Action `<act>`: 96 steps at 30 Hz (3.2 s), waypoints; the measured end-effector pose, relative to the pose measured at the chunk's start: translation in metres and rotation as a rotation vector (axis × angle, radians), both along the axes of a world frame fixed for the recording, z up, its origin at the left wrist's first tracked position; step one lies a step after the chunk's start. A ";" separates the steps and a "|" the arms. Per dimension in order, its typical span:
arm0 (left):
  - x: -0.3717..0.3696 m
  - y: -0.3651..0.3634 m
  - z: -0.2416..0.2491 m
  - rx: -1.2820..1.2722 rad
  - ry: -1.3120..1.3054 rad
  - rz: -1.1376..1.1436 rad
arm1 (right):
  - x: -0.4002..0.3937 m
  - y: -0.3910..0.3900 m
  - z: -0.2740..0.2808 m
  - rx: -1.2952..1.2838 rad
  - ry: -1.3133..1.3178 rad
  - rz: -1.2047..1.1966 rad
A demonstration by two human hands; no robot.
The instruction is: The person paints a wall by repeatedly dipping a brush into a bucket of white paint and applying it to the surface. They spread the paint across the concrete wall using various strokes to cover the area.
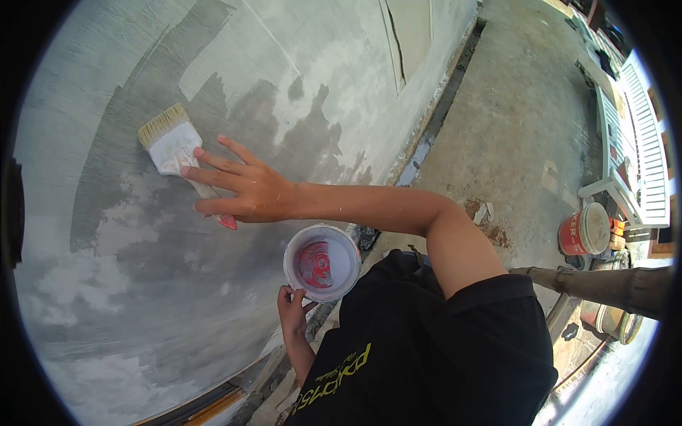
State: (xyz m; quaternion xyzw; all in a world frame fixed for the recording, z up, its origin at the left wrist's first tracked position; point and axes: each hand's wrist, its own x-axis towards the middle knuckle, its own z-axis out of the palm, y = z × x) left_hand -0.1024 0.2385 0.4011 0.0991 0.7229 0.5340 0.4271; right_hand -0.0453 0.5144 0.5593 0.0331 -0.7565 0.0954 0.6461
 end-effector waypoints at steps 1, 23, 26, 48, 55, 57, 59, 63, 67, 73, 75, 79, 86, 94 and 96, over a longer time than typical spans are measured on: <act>0.001 -0.001 0.002 0.001 -0.011 0.009 | 0.003 0.004 0.002 -0.002 0.003 0.039; -0.016 -0.033 -0.022 0.054 -0.003 0.164 | 0.066 0.115 0.064 -0.519 0.293 -0.418; -0.022 -0.018 -0.027 0.045 0.027 0.130 | 0.042 0.065 0.060 -0.258 0.226 -0.331; -0.024 -0.037 -0.036 0.093 -0.043 0.190 | 0.091 0.145 0.043 -0.729 0.383 -0.332; -0.027 -0.011 -0.045 0.094 -0.076 0.223 | 0.043 0.029 0.037 -0.278 0.121 -0.097; -0.028 -0.006 -0.041 0.092 -0.080 0.208 | 0.048 0.019 0.034 -0.367 0.081 0.129; -0.027 -0.005 -0.038 0.107 -0.110 0.196 | 0.059 0.029 0.029 -0.715 -0.040 0.329; -0.029 -0.012 -0.037 0.108 -0.151 0.226 | 0.069 0.098 0.011 -0.954 0.094 0.482; -0.025 -0.024 -0.035 0.098 -0.138 0.262 | 0.106 0.171 0.002 -1.011 0.217 0.296; -0.023 -0.031 -0.030 0.064 -0.074 0.293 | 0.127 0.215 -0.002 -0.793 0.408 -0.292; -0.025 -0.033 -0.033 0.070 -0.069 0.293 | 0.110 0.197 0.002 -0.761 0.352 -0.386; -0.027 -0.031 -0.033 0.081 -0.067 0.277 | 0.069 0.106 0.000 -0.513 0.178 -0.441; -0.023 -0.006 -0.023 0.053 -0.075 0.247 | 0.067 0.035 -0.028 -0.787 -0.057 0.297; -0.021 -0.022 -0.024 0.063 -0.092 0.291 | 0.106 0.162 -0.050 -1.082 0.200 0.304; -0.016 -0.026 -0.018 0.051 -0.072 0.323 | 0.124 0.192 -0.049 -1.043 0.327 0.163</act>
